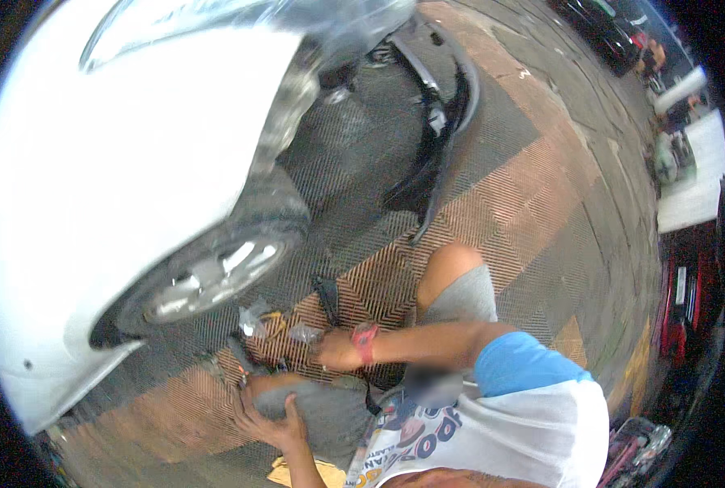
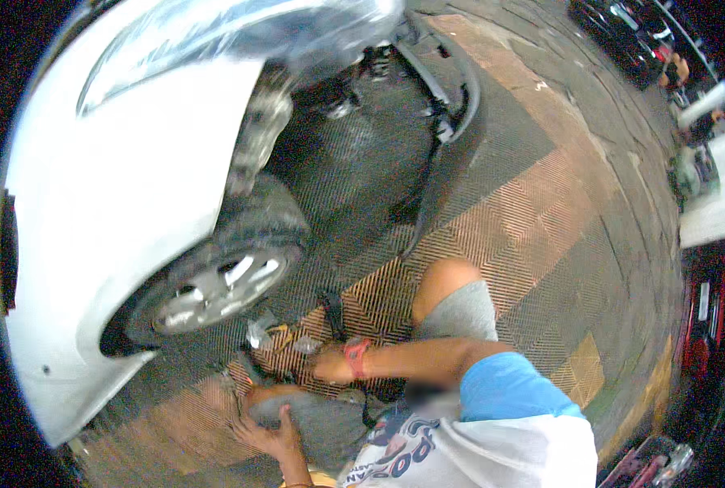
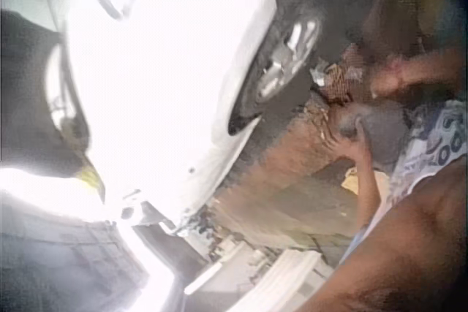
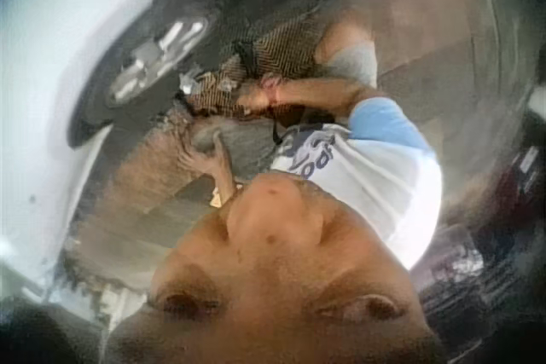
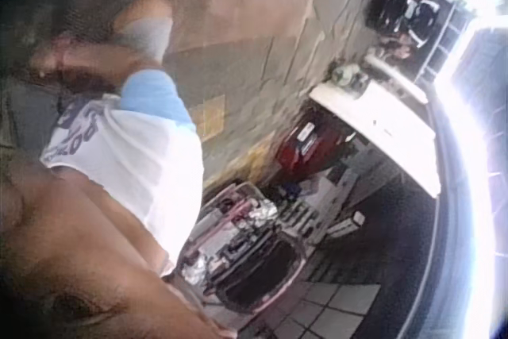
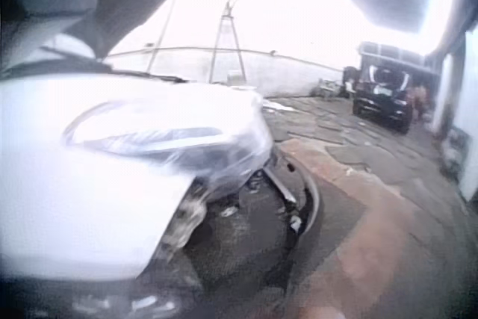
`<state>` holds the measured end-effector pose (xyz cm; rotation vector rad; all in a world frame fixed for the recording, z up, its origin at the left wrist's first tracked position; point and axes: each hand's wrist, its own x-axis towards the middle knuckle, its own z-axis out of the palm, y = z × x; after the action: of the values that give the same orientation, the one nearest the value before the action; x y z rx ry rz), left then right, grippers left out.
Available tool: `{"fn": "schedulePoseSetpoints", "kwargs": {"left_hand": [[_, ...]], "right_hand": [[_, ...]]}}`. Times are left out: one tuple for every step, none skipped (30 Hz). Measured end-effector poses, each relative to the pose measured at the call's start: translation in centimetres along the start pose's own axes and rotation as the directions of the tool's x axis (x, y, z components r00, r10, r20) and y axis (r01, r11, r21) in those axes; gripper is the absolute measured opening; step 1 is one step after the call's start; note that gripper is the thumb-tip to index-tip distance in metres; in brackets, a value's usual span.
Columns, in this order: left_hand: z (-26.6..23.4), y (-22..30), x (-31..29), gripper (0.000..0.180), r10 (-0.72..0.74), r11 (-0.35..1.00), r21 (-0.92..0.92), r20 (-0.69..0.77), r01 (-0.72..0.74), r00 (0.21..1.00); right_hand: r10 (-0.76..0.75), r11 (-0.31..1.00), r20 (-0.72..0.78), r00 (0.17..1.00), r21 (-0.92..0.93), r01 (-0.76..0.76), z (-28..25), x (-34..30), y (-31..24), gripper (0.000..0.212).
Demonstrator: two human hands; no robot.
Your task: The person uses pliers to adjust components under the front bumper of a white car, then unpacks plastic-wrapped parts and installs them near the front wheel arch using a wrench.
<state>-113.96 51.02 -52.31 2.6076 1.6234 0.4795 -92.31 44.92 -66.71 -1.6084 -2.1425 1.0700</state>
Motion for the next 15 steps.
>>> {"fn": "schedulePoseSetpoints", "kwargs": {"left_hand": [[-2.4,1.0,0.3,0.083,0.004,1.000,0.018,0.059,-0.005,0.998],[-3.4,0.8,-0.4,0.085,0.020,1.000,0.009,0.102,-0.021,0.995],[-4.5,0.6,-0.5,0.087,0.039,0.999,0.003,0.147,-0.039,0.988],[-5.7,0.4,0.0,0.088,0.053,0.999,0.004,0.192,-0.055,0.980],[-7.1,0.4,0.4,0.092,0.048,0.998,0.028,0.266,-0.057,0.963],[-8.3,1.1,0.8,0.095,0.035,0.997,0.051,0.341,-0.056,0.939],[-9.6,2.3,1.8,0.099,0.018,0.995,0.083,0.416,-0.057,0.909],[-11.4,3.5,2.5,0.099,-0.061,0.992,0.129,0.499,-0.004,0.864],[-13.4,5.0,2.3,0.099,-0.151,0.982,0.179,0.569,0.058,0.808],[-14.6,6.8,2.0,0.099,-0.239,0.965,0.235,0.626,0.113,0.742],[-14.6,7.6,0.7,0.093,-0.188,0.963,0.268,0.641,0.012,0.744],[-15.0,8.0,-1.1,0.087,-0.134,0.952,0.292,0.661,-0.088,0.738],[-15.7,10.2,-1.1,0.087,-0.020,0.945,0.231,0.747,-0.233,0.664],[-16.9,12.2,-1.2,0.087,0.086,0.918,0.157,0.819,-0.365,0.567],[-17.5,14.8,-1.7,0.087,0.106,0.950,0.066,0.853,-0.306,0.511]], "right_hand": [[-0.046,0.999,-0.056,0.997,-0.008,0.046,-0.3,-0.3,-1.5,0.033],[-0.140,0.988,-0.206,0.968,0.040,0.151,-2.6,-2.2,-3.5,0.031],[-0.220,0.963,-0.359,0.907,0.070,0.261,-6.2,-4.6,-6.2,0.030],[-0.142,0.976,-0.281,0.949,0.118,0.181,-7.7,-5.7,-7.3,0.030],[-0.070,0.982,-0.189,0.979,0.160,0.102,-8.8,-6.6,-8.5,0.030],[-0.001,0.981,-0.087,0.996,0.195,0.018,-10.5,-8.3,-9.5,0.031],[0.086,0.966,-0.051,0.995,0.250,-0.070,-13.5,-10.5,-10.2,0.031],[0.172,0.938,-0.009,0.985,0.307,-0.162,-16.9,-13.2,-11.8,0.032],[0.268,0.908,-0.084,0.960,0.356,-0.222,-19.4,-16.2,-13.6,0.035],[0.363,0.869,-0.155,0.919,0.412,-0.273,-22.2,-19.8,-14.8,0.037],[0.474,0.823,-0.355,0.805,0.504,-0.262,-25.3,-23.7,-16.3,0.038],[0.580,0.774,-0.513,0.632,0.588,-0.233,-28.0,-27.9,-18.1,0.039],[0.703,0.668,-0.471,0.533,0.694,-0.267,-29.9,-31.9,-18.5,0.039],[0.807,0.547,-0.407,0.428,0.788,-0.282,-31.3,-35.9,-19.0,0.039],[0.890,0.430,-0.364,0.276,0.872,-0.236,-32.7,-40.1,-19.5,0.036]]}}
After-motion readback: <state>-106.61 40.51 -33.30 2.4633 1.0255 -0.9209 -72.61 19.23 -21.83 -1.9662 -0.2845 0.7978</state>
